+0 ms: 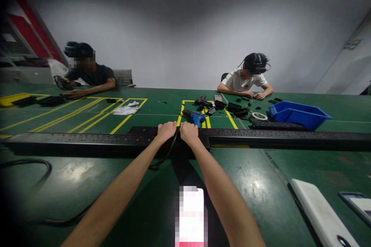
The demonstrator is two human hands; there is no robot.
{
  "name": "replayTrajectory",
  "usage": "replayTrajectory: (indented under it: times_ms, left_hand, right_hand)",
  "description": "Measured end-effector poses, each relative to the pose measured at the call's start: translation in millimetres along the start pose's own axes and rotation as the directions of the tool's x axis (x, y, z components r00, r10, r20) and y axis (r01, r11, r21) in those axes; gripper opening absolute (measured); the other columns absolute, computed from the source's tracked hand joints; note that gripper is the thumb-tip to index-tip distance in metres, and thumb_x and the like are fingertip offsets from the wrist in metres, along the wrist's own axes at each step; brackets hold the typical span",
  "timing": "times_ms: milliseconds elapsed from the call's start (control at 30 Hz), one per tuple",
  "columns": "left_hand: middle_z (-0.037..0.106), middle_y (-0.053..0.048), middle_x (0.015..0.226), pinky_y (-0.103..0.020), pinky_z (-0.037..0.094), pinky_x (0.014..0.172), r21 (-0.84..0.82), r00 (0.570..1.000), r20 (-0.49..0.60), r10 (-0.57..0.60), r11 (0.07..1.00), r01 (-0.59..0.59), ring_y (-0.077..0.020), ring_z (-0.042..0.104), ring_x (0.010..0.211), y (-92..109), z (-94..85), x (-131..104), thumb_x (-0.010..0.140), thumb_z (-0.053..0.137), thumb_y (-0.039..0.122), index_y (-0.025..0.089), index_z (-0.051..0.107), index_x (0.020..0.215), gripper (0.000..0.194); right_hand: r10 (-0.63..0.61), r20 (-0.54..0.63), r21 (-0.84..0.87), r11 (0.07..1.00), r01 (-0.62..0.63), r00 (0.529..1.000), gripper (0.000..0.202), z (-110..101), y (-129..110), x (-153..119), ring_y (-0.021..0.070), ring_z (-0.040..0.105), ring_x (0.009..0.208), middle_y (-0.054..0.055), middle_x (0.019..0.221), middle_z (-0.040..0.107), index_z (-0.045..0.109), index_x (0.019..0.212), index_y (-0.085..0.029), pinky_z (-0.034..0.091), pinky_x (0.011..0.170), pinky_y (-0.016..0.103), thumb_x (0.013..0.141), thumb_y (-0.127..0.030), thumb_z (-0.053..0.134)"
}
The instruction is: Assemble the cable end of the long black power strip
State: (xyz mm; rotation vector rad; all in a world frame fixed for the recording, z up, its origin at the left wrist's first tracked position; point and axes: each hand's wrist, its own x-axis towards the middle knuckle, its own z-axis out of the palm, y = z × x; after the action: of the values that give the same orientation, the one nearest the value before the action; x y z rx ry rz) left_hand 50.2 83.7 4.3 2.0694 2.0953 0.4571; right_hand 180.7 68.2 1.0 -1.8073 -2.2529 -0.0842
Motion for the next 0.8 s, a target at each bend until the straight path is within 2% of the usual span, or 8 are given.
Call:
replayTrajectory:
  times_ms: [167,367,533,633,800]
  left_hand:
    - [0.072,-0.018,0.11,-0.045,0.031,0.105,-0.022,0.999,0.035,0.041,0.999,-0.04,-0.0283,0.064,0.111,-2.3,-0.6,1.3,0.099,0.019,0.042,0.012,0.072,0.101,0.061]
    - [0.073,-0.016,0.106,-0.046,0.029,0.108,0.007,0.999,-0.005,0.052,0.999,-0.052,-0.0265,0.064,0.111,-0.9,1.4,-2.9,0.1,0.018,0.038,0.014,0.072,0.098,0.06]
    - [0.072,-0.014,0.109,-0.044,0.04,0.096,0.068,0.995,0.036,0.096,0.993,-0.099,-0.0275,0.065,0.108,1.6,-3.6,-5.4,0.098,0.028,0.029,0.018,0.071,0.098,0.044]
    - [0.071,-0.013,0.11,-0.043,0.042,0.092,0.095,0.991,0.053,0.12,0.988,-0.125,-0.0276,0.065,0.107,1.8,-6.4,-5.2,0.096,0.034,0.024,0.019,0.069,0.101,0.036]
    - [0.072,-0.013,0.107,-0.045,0.042,0.092,0.116,0.991,0.049,0.123,0.985,-0.128,-0.0286,0.065,0.107,2.2,-5.0,-4.9,0.098,0.032,0.022,0.018,0.068,0.103,0.036]
  right_hand:
    - [-0.007,0.006,-0.003,1.0,0.007,1.0,0.042,0.0,1.0,1.0,0.0277,0.063,0.102,0.013,0.108,0.067,0.061,0.104,-0.018,0.04,0.09,0.042,0.103,-0.03,0.021]
    - [-0.036,0.01,0.031,0.999,0.036,0.999,0.045,-2.0,2.5,-1.4,0.0274,0.062,0.102,0.014,0.109,0.067,0.06,0.105,-0.017,0.039,0.088,0.041,0.103,-0.031,0.018]
    - [-0.027,0.022,-0.019,0.999,0.027,0.999,0.039,-7.2,-2.4,-4.4,0.0282,0.061,0.105,0.017,0.111,0.066,0.06,0.108,-0.015,0.039,0.09,0.041,0.102,-0.025,0.023]
    - [-0.051,0.028,-0.044,0.998,0.052,0.998,0.035,-9.1,-4.0,-4.5,0.0292,0.061,0.105,0.017,0.109,0.065,0.06,0.107,-0.015,0.039,0.089,0.041,0.1,-0.021,0.026]
    - [-0.044,0.012,-0.057,0.997,0.044,0.999,0.035,-7.0,-5.1,-6.2,0.03,0.059,0.106,0.018,0.109,0.064,0.057,0.108,-0.014,0.039,0.09,0.042,0.1,-0.023,0.025]
